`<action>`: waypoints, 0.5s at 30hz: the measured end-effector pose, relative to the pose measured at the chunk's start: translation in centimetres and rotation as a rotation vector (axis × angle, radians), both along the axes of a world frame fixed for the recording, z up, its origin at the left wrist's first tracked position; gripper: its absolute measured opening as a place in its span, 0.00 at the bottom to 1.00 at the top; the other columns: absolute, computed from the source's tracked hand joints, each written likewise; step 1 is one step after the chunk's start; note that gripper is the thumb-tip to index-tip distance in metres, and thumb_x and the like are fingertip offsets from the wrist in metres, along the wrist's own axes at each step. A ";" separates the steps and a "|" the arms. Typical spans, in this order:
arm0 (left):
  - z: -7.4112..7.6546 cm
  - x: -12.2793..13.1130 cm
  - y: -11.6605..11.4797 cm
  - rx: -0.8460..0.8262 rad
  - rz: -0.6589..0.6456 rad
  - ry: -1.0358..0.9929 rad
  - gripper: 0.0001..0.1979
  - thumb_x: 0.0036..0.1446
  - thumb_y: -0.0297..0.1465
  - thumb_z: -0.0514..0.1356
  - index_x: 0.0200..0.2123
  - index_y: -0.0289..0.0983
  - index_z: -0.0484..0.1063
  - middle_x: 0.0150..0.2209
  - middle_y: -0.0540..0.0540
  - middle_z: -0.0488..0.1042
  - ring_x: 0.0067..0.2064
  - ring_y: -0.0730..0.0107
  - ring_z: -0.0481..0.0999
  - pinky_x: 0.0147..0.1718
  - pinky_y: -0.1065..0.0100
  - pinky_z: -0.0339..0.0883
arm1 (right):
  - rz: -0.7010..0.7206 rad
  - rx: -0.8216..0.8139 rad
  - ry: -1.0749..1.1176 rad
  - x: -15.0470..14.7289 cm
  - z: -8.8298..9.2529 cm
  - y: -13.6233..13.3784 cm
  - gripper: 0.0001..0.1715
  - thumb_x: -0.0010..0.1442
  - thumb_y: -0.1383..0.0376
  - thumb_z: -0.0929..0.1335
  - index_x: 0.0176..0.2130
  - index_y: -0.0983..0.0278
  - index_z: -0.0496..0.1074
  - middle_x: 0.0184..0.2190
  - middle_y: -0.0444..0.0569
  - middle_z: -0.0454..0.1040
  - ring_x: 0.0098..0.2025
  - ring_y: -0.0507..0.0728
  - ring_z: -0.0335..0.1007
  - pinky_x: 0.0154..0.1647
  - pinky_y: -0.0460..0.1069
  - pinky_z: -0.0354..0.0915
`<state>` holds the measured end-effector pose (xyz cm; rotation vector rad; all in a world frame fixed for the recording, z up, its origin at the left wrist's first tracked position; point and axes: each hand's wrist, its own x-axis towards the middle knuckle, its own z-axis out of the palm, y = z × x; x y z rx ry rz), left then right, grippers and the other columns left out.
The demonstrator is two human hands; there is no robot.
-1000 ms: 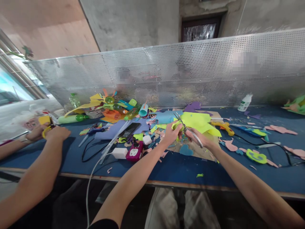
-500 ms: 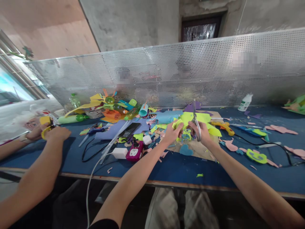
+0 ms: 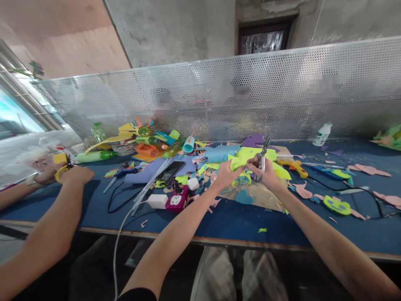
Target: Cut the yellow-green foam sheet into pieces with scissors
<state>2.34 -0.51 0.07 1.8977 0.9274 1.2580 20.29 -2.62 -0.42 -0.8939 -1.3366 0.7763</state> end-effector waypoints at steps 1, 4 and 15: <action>-0.1 0.0 0.1 0.023 0.008 -0.010 0.20 0.57 0.48 0.66 0.31 0.36 0.74 0.24 0.50 0.68 0.26 0.72 0.62 0.26 0.69 0.55 | -0.001 0.002 0.009 0.0 0.0 0.0 0.23 0.48 0.56 0.76 0.34 0.58 0.60 0.30 0.45 0.73 0.28 0.54 0.66 0.30 0.50 0.63; -0.5 -0.1 0.3 0.064 -0.006 -0.032 0.22 0.59 0.50 0.63 0.29 0.37 0.70 0.24 0.49 0.64 0.26 0.72 0.60 0.25 0.68 0.53 | 0.004 -0.011 0.039 -0.2 -0.2 0.0 0.23 0.49 0.57 0.75 0.35 0.58 0.60 0.30 0.45 0.72 0.27 0.54 0.65 0.29 0.49 0.62; -1.0 0.1 0.1 0.012 -0.027 0.009 0.34 0.62 0.57 0.58 0.18 0.40 0.50 0.18 0.53 0.44 0.21 0.75 0.44 0.23 0.64 0.40 | 0.027 -0.005 0.036 -0.6 -0.4 0.2 0.23 0.50 0.55 0.75 0.32 0.58 0.59 0.29 0.43 0.69 0.29 0.54 0.64 0.33 0.51 0.63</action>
